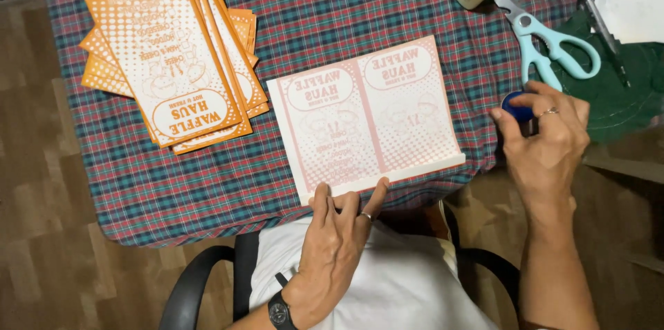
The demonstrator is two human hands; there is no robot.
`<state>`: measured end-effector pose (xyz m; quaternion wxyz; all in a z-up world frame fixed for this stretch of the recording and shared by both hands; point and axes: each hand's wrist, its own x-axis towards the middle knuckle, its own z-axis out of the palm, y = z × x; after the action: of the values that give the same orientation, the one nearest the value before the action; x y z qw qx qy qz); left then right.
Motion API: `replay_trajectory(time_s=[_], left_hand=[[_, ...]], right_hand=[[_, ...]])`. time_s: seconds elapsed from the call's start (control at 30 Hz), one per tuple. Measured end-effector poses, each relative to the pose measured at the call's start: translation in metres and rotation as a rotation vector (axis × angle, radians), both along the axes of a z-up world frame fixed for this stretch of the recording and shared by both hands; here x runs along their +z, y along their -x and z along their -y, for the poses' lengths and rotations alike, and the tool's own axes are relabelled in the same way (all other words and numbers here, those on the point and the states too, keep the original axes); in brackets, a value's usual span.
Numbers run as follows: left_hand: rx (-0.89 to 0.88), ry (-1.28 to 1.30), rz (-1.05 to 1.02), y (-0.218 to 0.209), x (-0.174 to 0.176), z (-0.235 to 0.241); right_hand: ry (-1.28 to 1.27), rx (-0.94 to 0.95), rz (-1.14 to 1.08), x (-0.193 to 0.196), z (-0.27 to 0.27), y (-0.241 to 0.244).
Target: Folding the bottom of printed paper bags and stacking them on a table
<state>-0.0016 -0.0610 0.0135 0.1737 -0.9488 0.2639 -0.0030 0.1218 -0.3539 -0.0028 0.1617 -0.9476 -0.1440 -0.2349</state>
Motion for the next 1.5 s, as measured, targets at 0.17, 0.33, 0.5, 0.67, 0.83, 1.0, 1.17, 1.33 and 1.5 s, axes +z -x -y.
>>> replay_trajectory(time_s=[0.17, 0.33, 0.5, 0.67, 0.83, 1.0, 1.17, 1.33, 1.5], left_hand=[[0.100, 0.159, 0.142, 0.001, -0.016, 0.003], [0.100, 0.149, 0.094, 0.001, -0.019, 0.004], [0.129, 0.281, 0.091, 0.001, -0.021, 0.001], [0.114, 0.449, 0.083, 0.003, -0.022, -0.001], [0.132, 0.374, 0.082, -0.001, -0.023, -0.001], [0.133, 0.406, 0.081, -0.002, -0.026, -0.003], [0.144, 0.525, 0.090, -0.002, -0.024, -0.007], [0.097, 0.351, 0.108, 0.004, -0.016, -0.027], [0.084, 0.510, 0.138, 0.016, -0.029, -0.040]], right_hand=[[-0.073, 0.108, 0.025, 0.036, -0.030, 0.012], [-0.280, 0.438, -0.331, 0.047, -0.092, 0.047], [-0.301, 0.439, -0.325, 0.029, -0.072, 0.042], [-0.230, 0.268, -0.284, 0.032, -0.054, 0.048], [-0.439, 0.447, -0.282, 0.023, -0.110, 0.058], [-0.247, 0.288, -0.156, 0.020, -0.059, 0.042], [-0.305, 0.418, -0.181, 0.032, -0.101, 0.050], [-0.324, 0.380, -0.207, 0.027, -0.079, 0.048], [-0.360, 0.431, -0.221, 0.029, -0.106, 0.051]])
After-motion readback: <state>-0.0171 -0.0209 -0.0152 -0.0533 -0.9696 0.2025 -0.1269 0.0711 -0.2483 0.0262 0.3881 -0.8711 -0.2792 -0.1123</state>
